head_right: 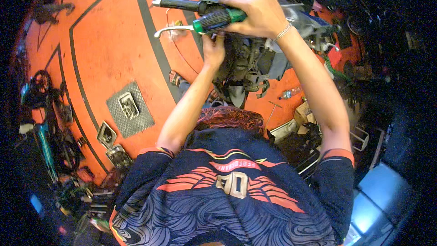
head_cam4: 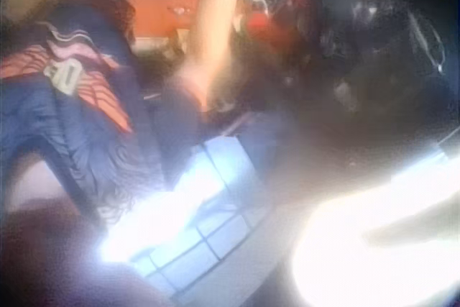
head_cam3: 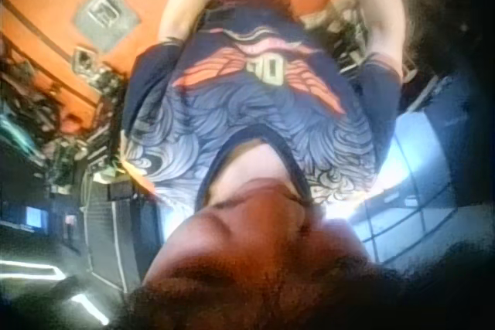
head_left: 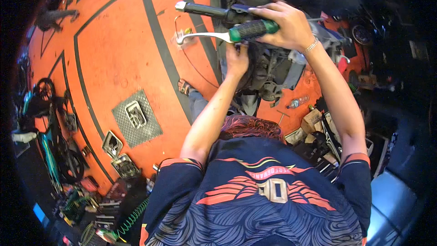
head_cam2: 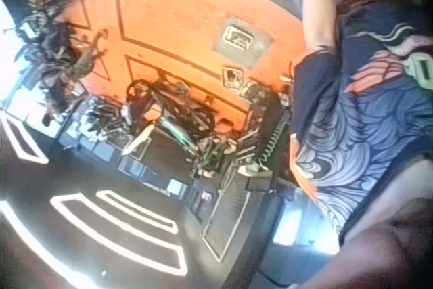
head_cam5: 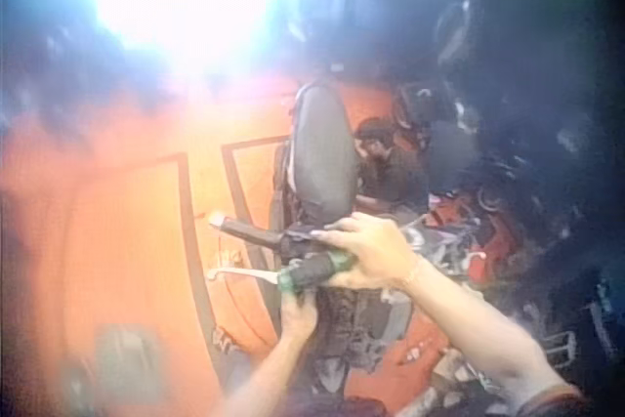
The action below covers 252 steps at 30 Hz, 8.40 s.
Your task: The person uses a screwdriver to loosen screws on the handlebar of a motorcycle, then removes a small component and begins installing a new metal throttle assembly by inserting and securing it onto the handlebar tube.
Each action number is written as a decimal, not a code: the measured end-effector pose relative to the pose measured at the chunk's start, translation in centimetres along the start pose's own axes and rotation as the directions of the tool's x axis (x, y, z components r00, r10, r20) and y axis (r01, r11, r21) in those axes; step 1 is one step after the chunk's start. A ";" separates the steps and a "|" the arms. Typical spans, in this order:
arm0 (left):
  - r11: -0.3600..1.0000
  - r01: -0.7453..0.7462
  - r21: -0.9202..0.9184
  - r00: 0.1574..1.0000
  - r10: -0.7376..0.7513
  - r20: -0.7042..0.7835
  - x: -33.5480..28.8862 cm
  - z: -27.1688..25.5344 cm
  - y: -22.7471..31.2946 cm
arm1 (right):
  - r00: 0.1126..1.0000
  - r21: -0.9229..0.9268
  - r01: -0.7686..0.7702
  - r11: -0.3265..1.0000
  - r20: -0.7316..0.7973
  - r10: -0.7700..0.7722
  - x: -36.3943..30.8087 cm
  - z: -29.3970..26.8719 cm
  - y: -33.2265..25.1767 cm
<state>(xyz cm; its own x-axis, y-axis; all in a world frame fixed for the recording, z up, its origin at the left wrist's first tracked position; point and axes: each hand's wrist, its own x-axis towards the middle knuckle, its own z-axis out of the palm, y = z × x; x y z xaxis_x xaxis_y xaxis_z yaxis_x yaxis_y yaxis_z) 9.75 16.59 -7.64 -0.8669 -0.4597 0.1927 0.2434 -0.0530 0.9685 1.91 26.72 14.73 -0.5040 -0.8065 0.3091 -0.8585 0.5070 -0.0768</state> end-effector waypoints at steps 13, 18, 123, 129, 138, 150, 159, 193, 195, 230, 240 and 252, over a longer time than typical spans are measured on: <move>0.924 0.336 0.184 0.901 -0.372 0.222 2.5 -0.3 2.8 | 0.326 0.494 -0.783 0.376 -0.189 0.926 -24.8 -2.3 -6.6; 0.862 0.502 0.074 0.771 -0.484 0.414 2.9 -1.6 1.5 | -0.053 0.543 -0.839 -0.030 -0.027 0.998 -39.1 9.6 -16.2; 0.721 0.617 -0.315 0.760 -0.649 0.001 1.3 4.1 2.6 | -0.040 0.870 -0.354 -0.342 0.351 0.935 -36.6 14.8 -17.6; 0.649 0.570 -0.504 0.808 -0.554 0.201 1.6 2.5 1.4 | -0.033 0.865 -0.378 -0.329 0.343 0.939 -36.9 14.7 -17.7; 0.807 0.498 -0.316 0.810 -0.564 -0.163 1.4 4.4 3.1 | -0.052 0.836 -0.461 -0.297 0.308 0.950 -37.6 14.5 -17.2; 0.777 0.524 -0.349 0.776 -0.604 -0.180 1.0 4.9 3.5 | -0.010 0.873 -0.411 -0.263 0.284 0.959 -38.0 14.4 -16.3; 0.661 0.468 -0.586 0.781 -0.620 -0.076 1.5 4.2 1.7 | -0.038 0.821 -0.493 -0.290 0.312 0.949 -38.4 14.3 -14.7; 0.754 0.601 -0.265 0.685 -0.657 -0.316 4.2 3.3 4.0 | -0.040 0.834 -0.488 -0.255 0.270 0.962 -38.4 14.2 -14.7; 0.753 0.603 -0.264 0.691 -0.658 -0.298 5.3 2.7 2.4 | -0.037 0.880 -0.385 -0.277 0.285 0.958 -37.7 13.7 -14.8; 0.602 0.630 -0.491 0.749 -0.637 0.182 4.6 -1.1 1.4 | -0.061 0.857 -0.452 -0.247 0.247 0.967 -38.3 13.9 -14.8; 0.818 0.565 0.105 0.817 -0.573 0.069 3.8 -2.8 4.9 | -0.015 0.875 -0.447 -0.189 0.203 0.979 -36.8 12.9 -13.9; 0.359 -0.732 0.579 0.662 0.173 0.729 15.7 -11.3 13.1 | -0.084 0.832 -0.527 -0.175 0.153 0.985 -36.5 11.6 -13.1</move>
<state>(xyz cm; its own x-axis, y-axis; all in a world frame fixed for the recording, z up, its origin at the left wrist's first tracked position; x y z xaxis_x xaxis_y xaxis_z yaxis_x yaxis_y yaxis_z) 4.25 -1.38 6.30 -0.8490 0.3330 0.4103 0.4699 0.8309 0.2981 30.45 45.95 -6.53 -0.8175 0.5203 -0.2470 0.3367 0.0839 -0.9379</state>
